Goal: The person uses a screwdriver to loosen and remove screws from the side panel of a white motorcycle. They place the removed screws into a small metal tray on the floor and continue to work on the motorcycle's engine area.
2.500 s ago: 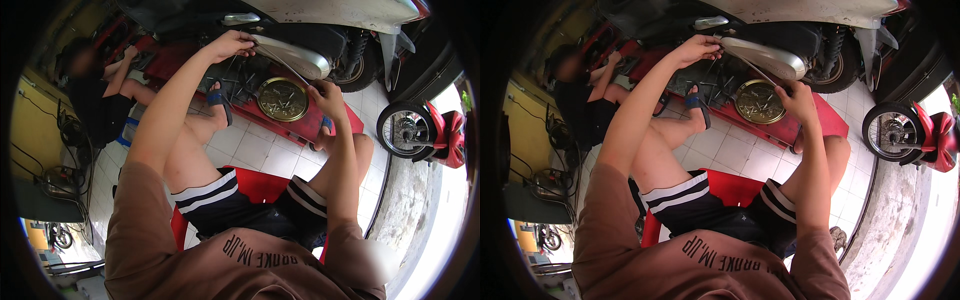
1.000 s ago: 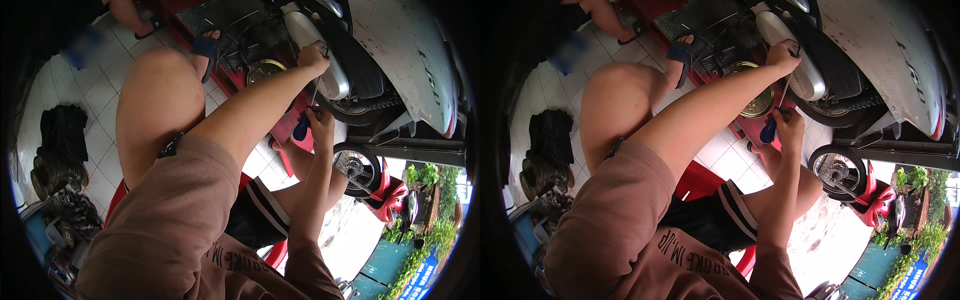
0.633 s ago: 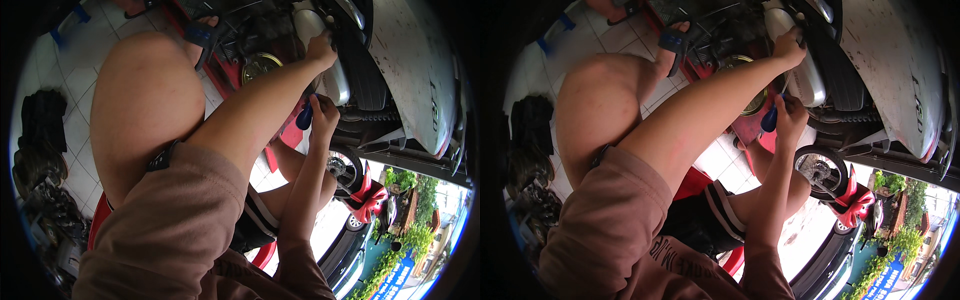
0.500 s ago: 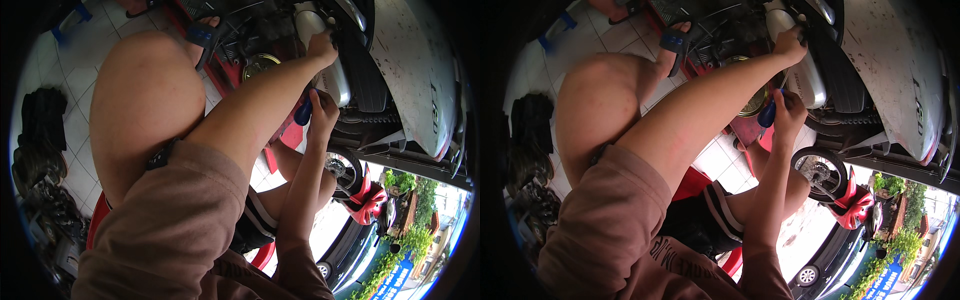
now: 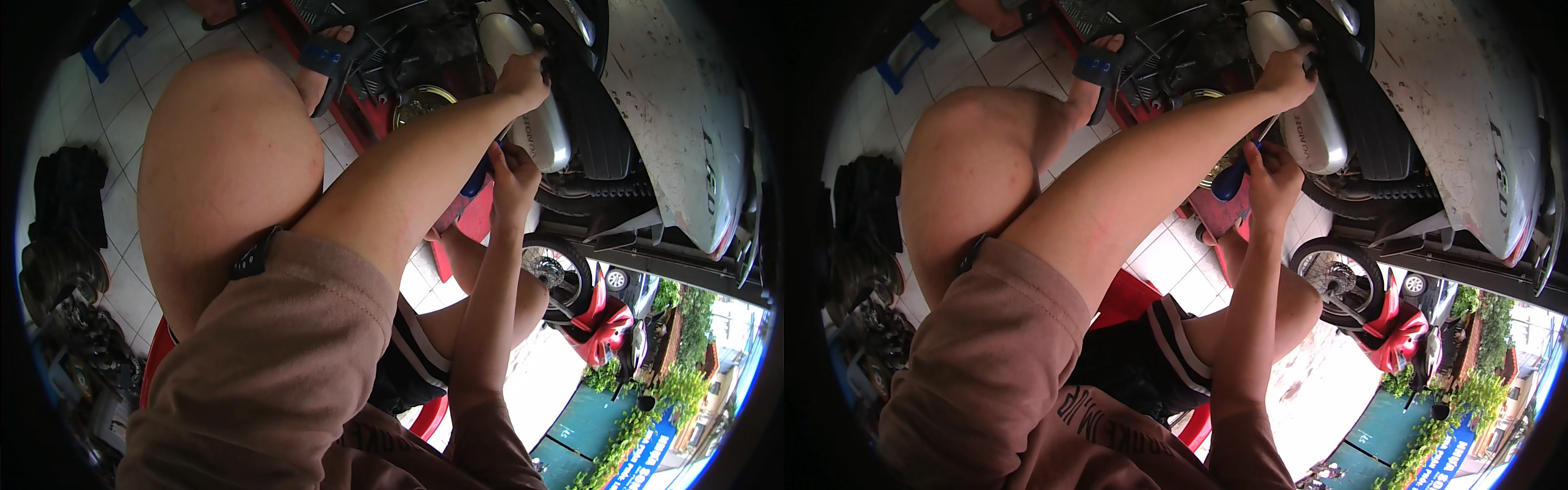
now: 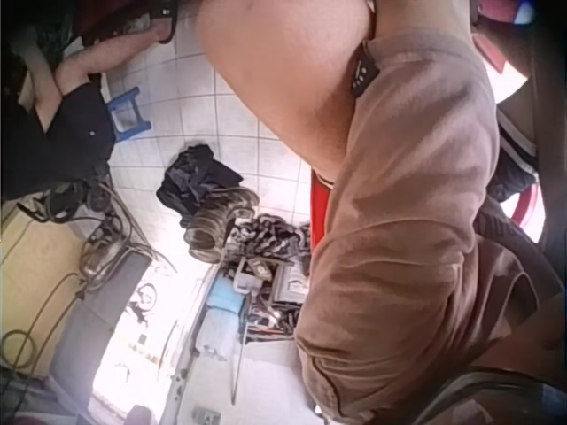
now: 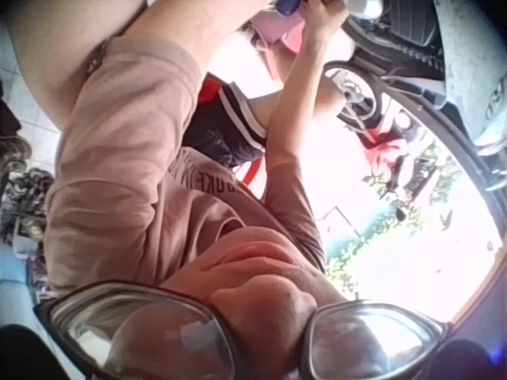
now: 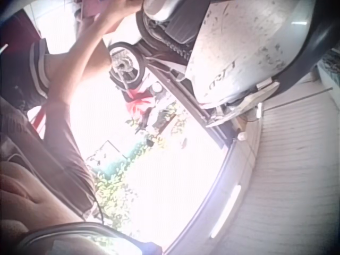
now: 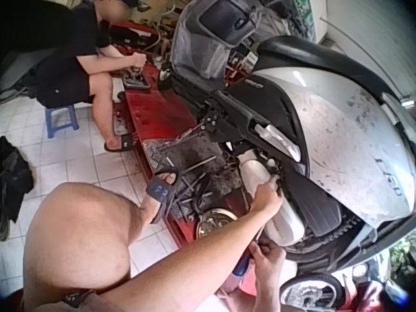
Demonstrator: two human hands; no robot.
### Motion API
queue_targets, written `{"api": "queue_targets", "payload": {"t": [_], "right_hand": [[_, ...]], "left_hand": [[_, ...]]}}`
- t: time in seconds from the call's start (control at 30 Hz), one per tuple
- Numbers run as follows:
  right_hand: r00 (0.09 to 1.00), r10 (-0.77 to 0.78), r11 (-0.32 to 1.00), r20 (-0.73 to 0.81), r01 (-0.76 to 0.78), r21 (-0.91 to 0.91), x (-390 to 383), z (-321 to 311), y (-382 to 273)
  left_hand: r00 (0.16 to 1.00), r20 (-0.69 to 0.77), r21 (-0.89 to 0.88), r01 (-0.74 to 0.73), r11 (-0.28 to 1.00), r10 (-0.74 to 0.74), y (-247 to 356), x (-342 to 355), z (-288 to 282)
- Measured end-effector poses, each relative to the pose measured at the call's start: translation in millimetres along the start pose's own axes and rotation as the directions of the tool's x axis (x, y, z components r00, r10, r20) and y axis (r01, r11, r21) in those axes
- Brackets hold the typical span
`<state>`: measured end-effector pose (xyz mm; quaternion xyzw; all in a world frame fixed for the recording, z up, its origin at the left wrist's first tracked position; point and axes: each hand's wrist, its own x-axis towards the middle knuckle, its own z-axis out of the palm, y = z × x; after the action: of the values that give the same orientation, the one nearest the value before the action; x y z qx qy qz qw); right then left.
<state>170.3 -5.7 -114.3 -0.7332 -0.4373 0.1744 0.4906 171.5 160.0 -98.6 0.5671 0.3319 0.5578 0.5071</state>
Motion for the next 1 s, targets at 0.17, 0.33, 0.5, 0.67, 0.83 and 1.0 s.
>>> {"api": "queue_targets", "payload": {"t": [0.17, 0.33, 0.5, 0.67, 0.83, 1.0], "right_hand": [[0.999, -0.025, 1.0, 0.024, 0.025, -0.017, 3.8, 3.2, 1.1], [0.996, 0.076, 0.975, 0.053, -0.086, 0.206, -3.4, 13.8, -14.4], [0.986, 0.133, 0.942, 0.101, -0.158, 0.295, -5.8, 14.8, -20.8], [0.988, 0.129, 0.942, 0.083, -0.148, 0.301, -4.7, 15.9, -23.9], [0.979, 0.111, 0.87, 0.17, -0.178, 0.46, -5.4, 15.8, -33.5], [0.909, 0.268, 0.606, 0.319, -0.417, 0.678, -15.4, 17.9, -38.6]], "left_hand": [[0.997, -0.029, 0.036, -0.074, 0.997, 0.075, -8.6, 5.2, 2.2], [0.995, -0.015, 0.063, -0.094, 0.994, 0.095, -6.9, 5.6, -0.2], [0.999, 0.021, 0.021, -0.025, 0.999, 0.024, -3.0, 6.3, -1.8], [0.998, 0.01, 0.059, -0.056, 0.997, 0.055, -2.8, 7.9, 2.0], [0.997, -0.043, 0.124, -0.061, 0.99, 0.067, -3.0, 17.5, 3.2], [0.997, 0.036, 0.109, 0.064, 0.992, -0.068, 8.6, 24.5, -2.4]]}}
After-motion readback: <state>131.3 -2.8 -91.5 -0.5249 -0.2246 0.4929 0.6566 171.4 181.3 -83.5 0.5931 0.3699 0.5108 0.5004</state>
